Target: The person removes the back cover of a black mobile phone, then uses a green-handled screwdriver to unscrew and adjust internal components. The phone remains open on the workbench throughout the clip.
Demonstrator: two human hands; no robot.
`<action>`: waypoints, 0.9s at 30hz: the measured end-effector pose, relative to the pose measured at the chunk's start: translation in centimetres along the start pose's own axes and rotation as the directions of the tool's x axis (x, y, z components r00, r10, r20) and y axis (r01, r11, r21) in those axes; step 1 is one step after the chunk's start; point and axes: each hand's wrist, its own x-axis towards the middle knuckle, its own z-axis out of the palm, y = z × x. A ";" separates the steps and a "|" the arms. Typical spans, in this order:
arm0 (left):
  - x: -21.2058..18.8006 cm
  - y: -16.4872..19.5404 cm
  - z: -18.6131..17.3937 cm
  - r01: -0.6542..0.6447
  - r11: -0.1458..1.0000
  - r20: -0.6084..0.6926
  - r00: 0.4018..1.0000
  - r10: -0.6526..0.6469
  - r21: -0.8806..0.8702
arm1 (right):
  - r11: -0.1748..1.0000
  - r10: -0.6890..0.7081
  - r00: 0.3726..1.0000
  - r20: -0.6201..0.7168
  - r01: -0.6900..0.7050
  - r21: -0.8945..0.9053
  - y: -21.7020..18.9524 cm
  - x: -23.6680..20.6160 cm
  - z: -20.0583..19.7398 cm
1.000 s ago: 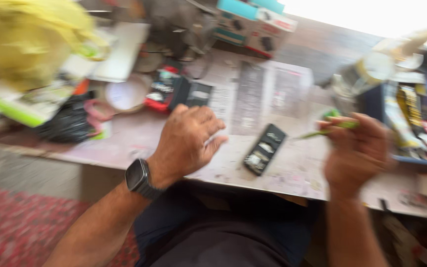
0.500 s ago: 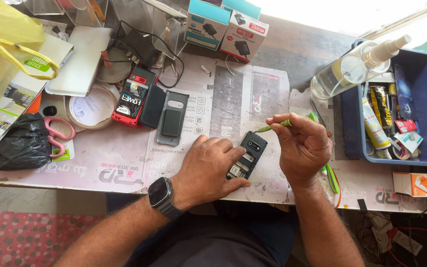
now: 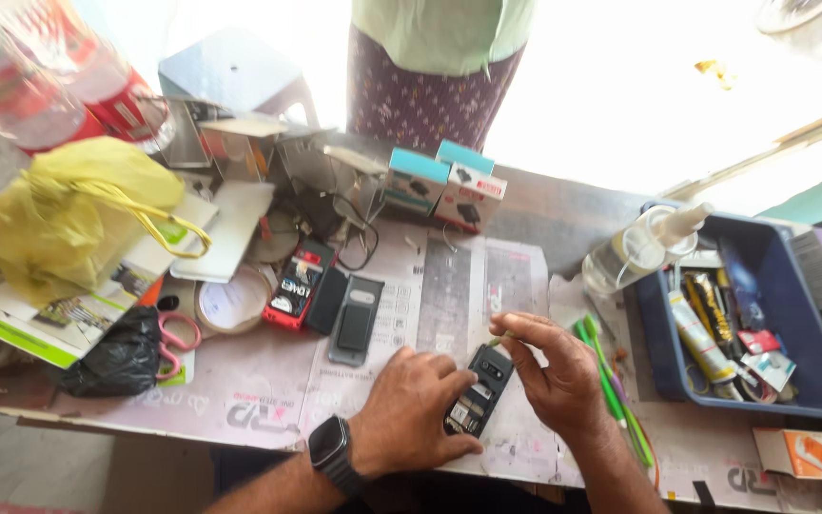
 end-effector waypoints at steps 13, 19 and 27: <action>-0.1 0.3 0.5 0.049 0.999 0.058 0.997 -0.049 -0.003 | 0.998 0.006 1.000 -0.029 -0.004 0.069 -0.2 0.7 -0.4; 0.2 0.5 0.4 0.034 0.999 0.064 0.997 -0.035 0.012 | 0.995 0.059 0.996 -0.063 -0.054 0.085 0.2 0.4 -0.4; 0.0 0.1 0.9 -0.023 0.999 -0.010 1.000 0.023 0.039 | 0.997 0.039 0.996 -0.075 -0.034 0.066 0.7 0.2 -0.4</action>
